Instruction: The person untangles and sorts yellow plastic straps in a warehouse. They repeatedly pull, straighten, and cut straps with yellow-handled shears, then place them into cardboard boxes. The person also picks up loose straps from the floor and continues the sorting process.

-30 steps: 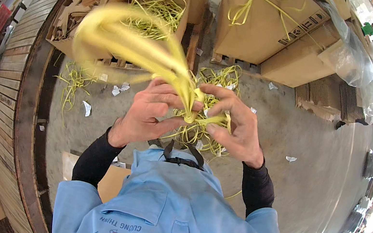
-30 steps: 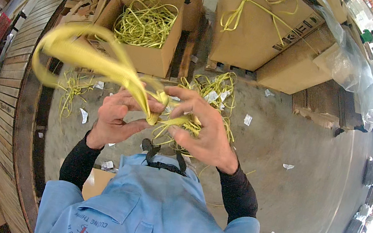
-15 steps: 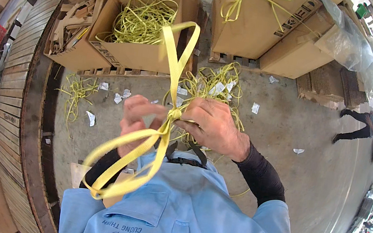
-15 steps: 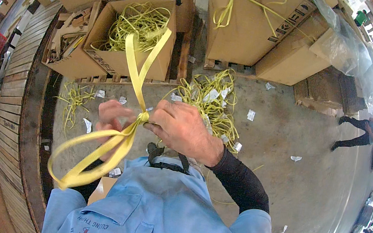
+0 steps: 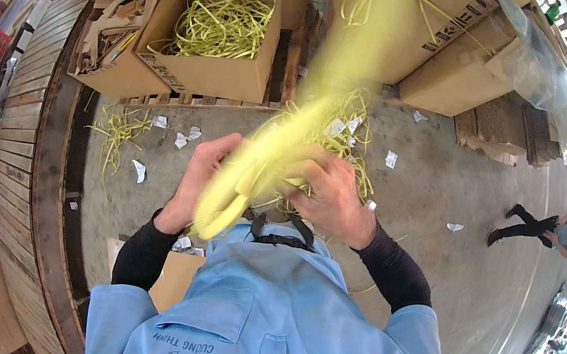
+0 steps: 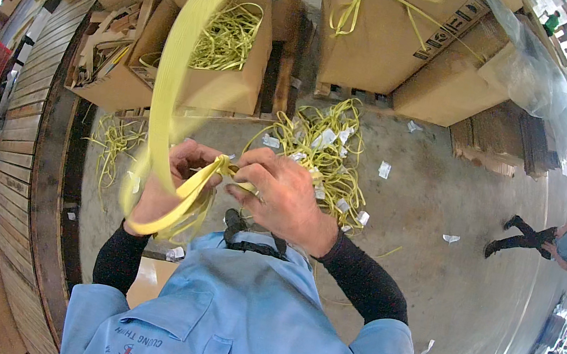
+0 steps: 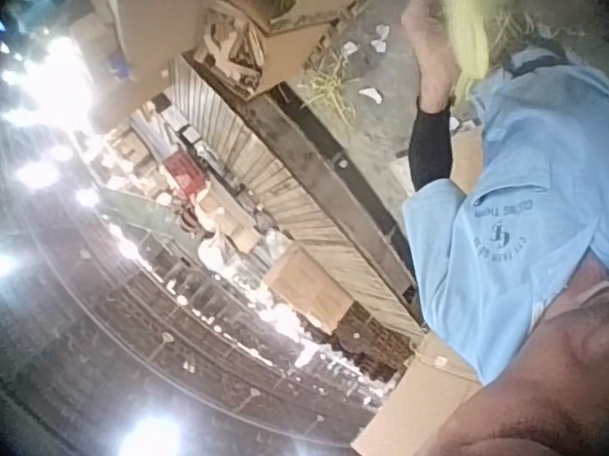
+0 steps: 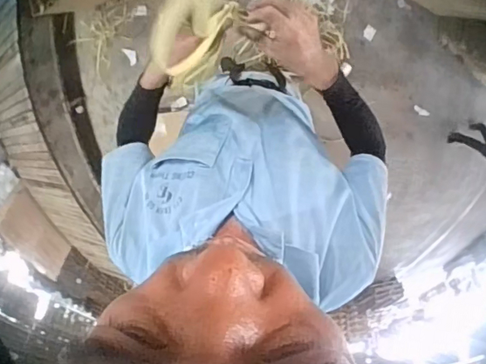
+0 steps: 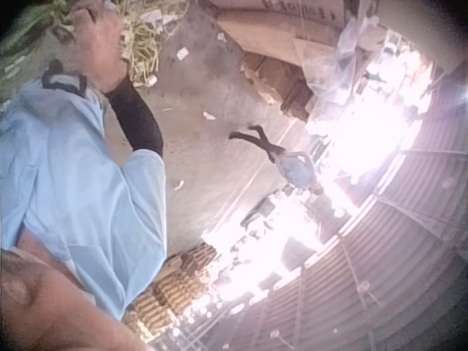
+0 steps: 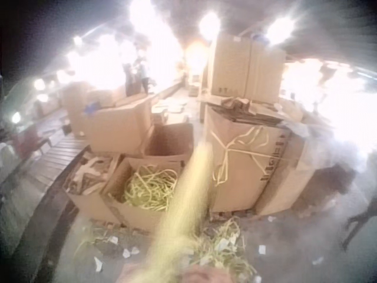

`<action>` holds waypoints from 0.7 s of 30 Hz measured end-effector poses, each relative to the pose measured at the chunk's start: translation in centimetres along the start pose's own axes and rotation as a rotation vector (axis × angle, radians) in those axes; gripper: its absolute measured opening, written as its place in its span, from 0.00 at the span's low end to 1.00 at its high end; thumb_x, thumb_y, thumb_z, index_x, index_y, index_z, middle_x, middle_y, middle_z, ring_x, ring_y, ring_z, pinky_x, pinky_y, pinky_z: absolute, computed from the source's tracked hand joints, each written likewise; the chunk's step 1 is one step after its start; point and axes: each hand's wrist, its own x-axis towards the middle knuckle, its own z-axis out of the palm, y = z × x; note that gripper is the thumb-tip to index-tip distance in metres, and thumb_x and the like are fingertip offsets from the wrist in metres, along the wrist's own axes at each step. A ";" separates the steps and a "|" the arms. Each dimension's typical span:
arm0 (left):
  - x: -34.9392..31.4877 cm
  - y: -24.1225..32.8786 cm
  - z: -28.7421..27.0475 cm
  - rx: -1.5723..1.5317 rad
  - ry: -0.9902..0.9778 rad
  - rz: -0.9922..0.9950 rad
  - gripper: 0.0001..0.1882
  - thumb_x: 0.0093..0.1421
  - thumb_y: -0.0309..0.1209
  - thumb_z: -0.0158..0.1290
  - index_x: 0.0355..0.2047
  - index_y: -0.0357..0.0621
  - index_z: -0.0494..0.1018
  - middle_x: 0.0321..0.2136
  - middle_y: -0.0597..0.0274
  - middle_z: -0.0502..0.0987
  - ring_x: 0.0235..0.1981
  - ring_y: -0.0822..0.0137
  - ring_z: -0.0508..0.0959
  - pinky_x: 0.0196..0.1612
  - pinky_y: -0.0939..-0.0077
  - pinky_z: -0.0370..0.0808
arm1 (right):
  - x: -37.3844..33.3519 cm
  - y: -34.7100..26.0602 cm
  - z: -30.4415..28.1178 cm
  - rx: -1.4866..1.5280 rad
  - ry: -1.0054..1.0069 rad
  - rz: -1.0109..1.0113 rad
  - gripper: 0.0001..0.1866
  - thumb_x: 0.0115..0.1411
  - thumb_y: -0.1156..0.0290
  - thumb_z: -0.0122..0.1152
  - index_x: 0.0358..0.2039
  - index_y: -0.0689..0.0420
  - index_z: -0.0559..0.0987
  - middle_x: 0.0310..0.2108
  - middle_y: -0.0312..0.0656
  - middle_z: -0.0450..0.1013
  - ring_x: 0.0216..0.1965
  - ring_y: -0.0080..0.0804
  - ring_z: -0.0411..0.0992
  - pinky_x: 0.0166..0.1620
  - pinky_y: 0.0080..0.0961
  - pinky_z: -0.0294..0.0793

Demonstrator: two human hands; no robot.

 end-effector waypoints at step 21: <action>-1.4 -2.6 2.3 0.130 0.035 0.263 0.11 0.59 0.20 0.58 0.43 0.35 0.77 0.38 0.56 0.81 0.33 0.71 0.80 0.37 0.77 0.77 | -3.5 -1.0 2.4 0.318 0.016 0.526 0.15 0.51 0.86 0.59 0.41 0.61 0.76 0.33 0.48 0.74 0.35 0.43 0.76 0.39 0.31 0.75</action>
